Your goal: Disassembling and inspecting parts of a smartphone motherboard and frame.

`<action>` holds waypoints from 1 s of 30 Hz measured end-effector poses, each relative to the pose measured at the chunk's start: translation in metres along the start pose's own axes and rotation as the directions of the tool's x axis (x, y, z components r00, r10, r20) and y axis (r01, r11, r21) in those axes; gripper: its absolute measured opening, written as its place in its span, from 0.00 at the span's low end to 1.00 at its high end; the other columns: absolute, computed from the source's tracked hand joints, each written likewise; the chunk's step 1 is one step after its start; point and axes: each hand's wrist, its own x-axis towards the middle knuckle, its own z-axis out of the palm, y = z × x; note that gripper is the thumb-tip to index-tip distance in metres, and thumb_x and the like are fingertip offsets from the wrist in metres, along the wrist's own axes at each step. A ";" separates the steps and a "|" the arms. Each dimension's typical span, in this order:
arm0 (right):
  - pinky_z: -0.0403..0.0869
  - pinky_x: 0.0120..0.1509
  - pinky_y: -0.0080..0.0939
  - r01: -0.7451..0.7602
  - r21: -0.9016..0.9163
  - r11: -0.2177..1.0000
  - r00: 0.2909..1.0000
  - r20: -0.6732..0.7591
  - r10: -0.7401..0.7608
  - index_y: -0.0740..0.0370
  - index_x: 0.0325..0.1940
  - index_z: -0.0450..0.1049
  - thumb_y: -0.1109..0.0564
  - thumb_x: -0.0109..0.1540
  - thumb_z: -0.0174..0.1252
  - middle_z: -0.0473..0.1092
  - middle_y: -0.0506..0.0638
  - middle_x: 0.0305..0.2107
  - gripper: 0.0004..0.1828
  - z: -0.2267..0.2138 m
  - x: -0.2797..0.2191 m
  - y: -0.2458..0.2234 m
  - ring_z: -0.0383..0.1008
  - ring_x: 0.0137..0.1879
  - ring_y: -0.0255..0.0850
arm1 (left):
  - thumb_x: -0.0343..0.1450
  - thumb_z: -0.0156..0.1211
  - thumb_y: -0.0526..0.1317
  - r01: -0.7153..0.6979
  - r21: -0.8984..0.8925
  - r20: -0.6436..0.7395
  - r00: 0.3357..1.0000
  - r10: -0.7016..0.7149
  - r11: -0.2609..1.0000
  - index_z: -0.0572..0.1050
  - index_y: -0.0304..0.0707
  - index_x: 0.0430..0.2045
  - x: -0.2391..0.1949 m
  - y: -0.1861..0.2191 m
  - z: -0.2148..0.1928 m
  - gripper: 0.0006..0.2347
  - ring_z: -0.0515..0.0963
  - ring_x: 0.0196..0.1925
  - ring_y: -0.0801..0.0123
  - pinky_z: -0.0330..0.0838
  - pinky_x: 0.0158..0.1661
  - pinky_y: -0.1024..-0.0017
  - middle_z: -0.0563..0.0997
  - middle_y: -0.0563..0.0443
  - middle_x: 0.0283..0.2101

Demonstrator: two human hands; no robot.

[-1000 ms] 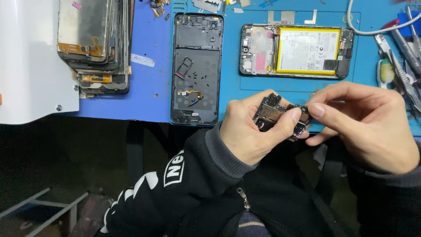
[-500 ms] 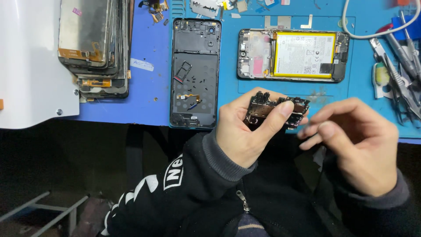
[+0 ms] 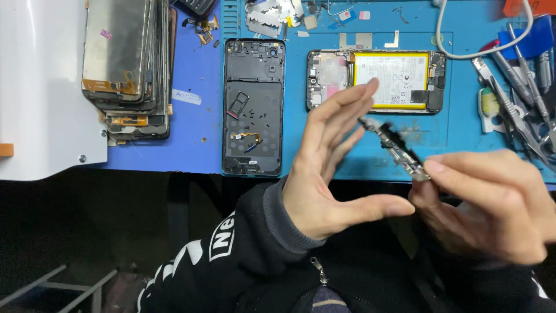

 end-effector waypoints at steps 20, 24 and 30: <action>0.73 0.34 0.36 0.560 -0.271 0.783 0.819 0.322 -0.475 0.66 0.47 0.82 0.65 0.58 0.68 0.76 0.54 0.39 0.13 -0.002 0.026 -0.012 0.73 0.33 0.40 | 0.73 0.69 0.24 0.255 -0.419 0.094 0.967 -0.238 0.871 0.51 0.37 0.76 -0.010 -0.033 -0.009 0.38 0.82 0.58 0.67 0.76 0.64 0.67 0.82 0.37 0.54; 0.72 0.38 0.38 0.431 -0.321 0.844 0.890 0.306 -0.338 0.62 0.50 0.82 0.65 0.60 0.69 0.77 0.51 0.43 0.14 -0.001 0.018 -0.013 0.71 0.35 0.41 | 0.72 0.69 0.24 0.299 -0.420 0.140 0.954 -0.264 0.857 0.47 0.41 0.77 -0.010 -0.028 -0.011 0.41 0.82 0.58 0.65 0.75 0.65 0.66 0.82 0.37 0.53; 0.75 0.35 0.39 0.555 -0.226 0.801 0.821 0.303 -0.483 0.69 0.45 0.81 0.66 0.57 0.65 0.77 0.55 0.35 0.12 -0.002 0.028 0.006 0.76 0.33 0.44 | 0.73 0.68 0.26 0.312 -0.350 0.181 0.948 -0.263 0.883 0.44 0.43 0.78 -0.010 -0.028 -0.012 0.42 0.82 0.59 0.65 0.75 0.66 0.65 0.82 0.38 0.55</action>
